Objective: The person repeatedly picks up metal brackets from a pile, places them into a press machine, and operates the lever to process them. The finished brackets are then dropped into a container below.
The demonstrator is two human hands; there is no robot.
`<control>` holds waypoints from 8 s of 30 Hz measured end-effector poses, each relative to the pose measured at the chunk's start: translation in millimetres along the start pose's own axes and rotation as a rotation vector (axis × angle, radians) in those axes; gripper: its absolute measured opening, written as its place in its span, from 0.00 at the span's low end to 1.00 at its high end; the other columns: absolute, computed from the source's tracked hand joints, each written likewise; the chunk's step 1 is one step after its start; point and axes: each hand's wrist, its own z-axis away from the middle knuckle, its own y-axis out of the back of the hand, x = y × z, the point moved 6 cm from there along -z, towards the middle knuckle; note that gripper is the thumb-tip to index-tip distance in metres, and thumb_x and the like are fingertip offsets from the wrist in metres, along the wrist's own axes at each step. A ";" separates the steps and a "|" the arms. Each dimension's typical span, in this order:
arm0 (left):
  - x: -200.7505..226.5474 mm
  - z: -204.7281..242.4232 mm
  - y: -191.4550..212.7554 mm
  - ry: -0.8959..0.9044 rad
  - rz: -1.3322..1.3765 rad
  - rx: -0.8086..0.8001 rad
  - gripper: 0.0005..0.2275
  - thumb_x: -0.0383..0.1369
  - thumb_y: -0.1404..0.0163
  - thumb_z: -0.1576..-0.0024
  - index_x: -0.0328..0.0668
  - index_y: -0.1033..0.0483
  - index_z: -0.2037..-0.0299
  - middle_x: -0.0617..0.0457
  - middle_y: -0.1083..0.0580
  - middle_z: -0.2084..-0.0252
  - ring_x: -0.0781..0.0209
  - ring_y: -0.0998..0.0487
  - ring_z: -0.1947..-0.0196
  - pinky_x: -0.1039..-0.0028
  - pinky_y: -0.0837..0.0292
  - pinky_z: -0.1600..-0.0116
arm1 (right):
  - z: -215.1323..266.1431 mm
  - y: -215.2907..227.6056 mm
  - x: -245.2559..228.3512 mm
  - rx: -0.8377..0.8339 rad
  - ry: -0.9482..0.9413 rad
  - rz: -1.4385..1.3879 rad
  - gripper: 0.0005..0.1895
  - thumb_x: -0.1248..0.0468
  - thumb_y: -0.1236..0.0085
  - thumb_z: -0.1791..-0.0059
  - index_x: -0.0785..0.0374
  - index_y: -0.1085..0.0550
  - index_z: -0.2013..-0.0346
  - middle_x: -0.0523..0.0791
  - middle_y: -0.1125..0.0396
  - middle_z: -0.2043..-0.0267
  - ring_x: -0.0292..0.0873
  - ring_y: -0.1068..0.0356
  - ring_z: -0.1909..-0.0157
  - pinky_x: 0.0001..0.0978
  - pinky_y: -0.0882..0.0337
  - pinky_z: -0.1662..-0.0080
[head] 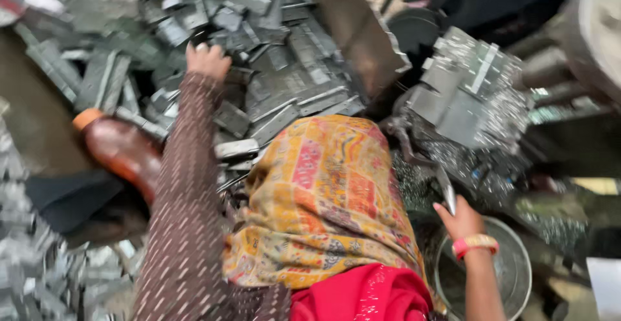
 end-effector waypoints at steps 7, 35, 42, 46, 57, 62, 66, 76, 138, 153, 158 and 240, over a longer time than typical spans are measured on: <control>143.9 10.8 153.9 -0.081 0.214 0.265 0.12 0.31 0.49 0.43 0.57 0.21 0.51 0.51 0.32 0.57 0.48 0.27 0.53 0.64 0.25 0.62 | -16.7 -46.7 32.7 0.053 0.061 0.026 0.28 0.40 0.43 0.53 0.62 0.30 0.58 0.59 0.27 0.66 0.66 0.27 0.61 0.58 0.29 0.60; 483.7 -64.4 213.5 -0.295 0.464 -0.231 0.15 0.40 0.60 0.39 0.47 0.21 0.52 0.50 0.42 0.27 0.52 0.45 0.27 0.45 0.75 0.25 | -19.3 -1.3 -3.1 -0.026 0.069 0.086 0.31 0.40 0.46 0.51 0.65 0.31 0.53 0.58 0.26 0.65 0.62 0.24 0.60 0.53 0.25 0.56; 478.4 -62.5 211.1 -0.279 0.531 -0.085 0.11 0.36 0.55 0.41 0.43 0.19 0.58 0.48 0.37 0.30 0.52 0.39 0.29 0.46 0.71 0.24 | -5.9 -73.8 17.4 0.180 0.092 -0.107 0.23 0.47 0.47 0.49 0.66 0.30 0.56 0.61 0.28 0.68 0.66 0.27 0.64 0.58 0.27 0.60; 475.9 -64.0 209.9 -0.275 0.567 -0.004 0.12 0.36 0.54 0.43 0.42 0.18 0.58 0.48 0.33 0.34 0.51 0.36 0.32 0.46 0.70 0.25 | -12.6 -96.9 24.2 0.100 0.043 -0.082 0.22 0.48 0.50 0.48 0.66 0.33 0.54 0.62 0.27 0.66 0.67 0.26 0.62 0.58 0.28 0.58; 499.2 -81.9 183.1 -0.274 0.421 -0.017 0.14 0.39 0.58 0.39 0.48 0.17 0.61 0.44 0.35 0.32 0.49 0.36 0.31 0.46 0.72 0.26 | -33.5 -13.3 4.4 -0.082 0.074 0.116 0.30 0.41 0.42 0.52 0.68 0.27 0.55 0.60 0.27 0.61 0.63 0.25 0.58 0.51 0.26 0.55; 508.4 -106.7 167.0 -0.305 0.440 -0.069 0.17 0.42 0.61 0.35 0.46 0.18 0.57 0.43 0.36 0.32 0.45 0.34 0.34 0.44 0.74 0.25 | -21.7 -54.9 19.7 0.024 0.021 -0.031 0.28 0.43 0.41 0.53 0.67 0.26 0.56 0.60 0.27 0.64 0.63 0.25 0.60 0.53 0.27 0.56; 501.5 -85.8 165.4 -0.299 0.464 -0.018 0.15 0.38 0.59 0.33 0.41 0.19 0.52 0.42 0.33 0.33 0.48 0.32 0.34 0.44 0.73 0.22 | -13.4 -99.6 31.7 0.015 0.001 -0.039 0.29 0.40 0.46 0.47 0.66 0.22 0.61 0.60 0.26 0.62 0.62 0.25 0.58 0.52 0.27 0.53; 492.6 -72.8 185.2 -0.310 0.485 -0.068 0.13 0.36 0.57 0.39 0.42 0.18 0.59 0.44 0.33 0.35 0.47 0.33 0.35 0.45 0.73 0.25 | -28.6 -22.1 6.1 -0.047 0.084 0.092 0.28 0.42 0.42 0.52 0.66 0.26 0.57 0.59 0.26 0.63 0.62 0.25 0.60 0.52 0.27 0.58; 473.8 19.7 249.2 -0.381 0.543 0.663 0.03 0.30 0.49 0.38 0.41 0.25 0.62 0.53 0.26 0.45 0.57 0.26 0.40 0.29 0.52 0.29 | -9.4 11.6 -15.2 0.000 0.124 -0.048 0.30 0.40 0.46 0.52 0.65 0.28 0.56 0.59 0.27 0.61 0.64 0.27 0.56 0.55 0.29 0.54; 497.1 -80.6 224.0 -0.309 0.550 0.049 0.20 0.47 0.51 0.41 0.46 0.25 0.44 0.45 0.33 0.40 0.51 0.28 0.44 0.36 0.63 0.29 | -11.9 18.5 -12.9 -0.043 0.079 -0.024 0.31 0.38 0.47 0.51 0.63 0.28 0.54 0.57 0.26 0.61 0.61 0.26 0.56 0.52 0.28 0.53; 454.6 -50.1 230.1 -0.142 0.289 -0.041 0.29 0.55 0.66 0.39 0.40 0.24 0.45 0.46 0.43 0.29 0.48 0.45 0.30 0.37 0.70 0.31 | -9.8 9.3 -12.8 -0.089 0.061 -0.016 0.32 0.38 0.46 0.51 0.67 0.29 0.56 0.57 0.26 0.63 0.61 0.25 0.58 0.52 0.27 0.54; 497.8 -149.4 187.0 -0.322 0.442 -0.154 0.12 0.38 0.56 0.39 0.50 0.17 0.60 0.48 0.40 0.29 0.50 0.48 0.26 0.42 0.83 0.29 | -26.4 -119.2 39.5 -0.001 -0.008 -0.089 0.28 0.43 0.56 0.47 0.66 0.34 0.50 0.59 0.26 0.69 0.64 0.25 0.67 0.57 0.26 0.63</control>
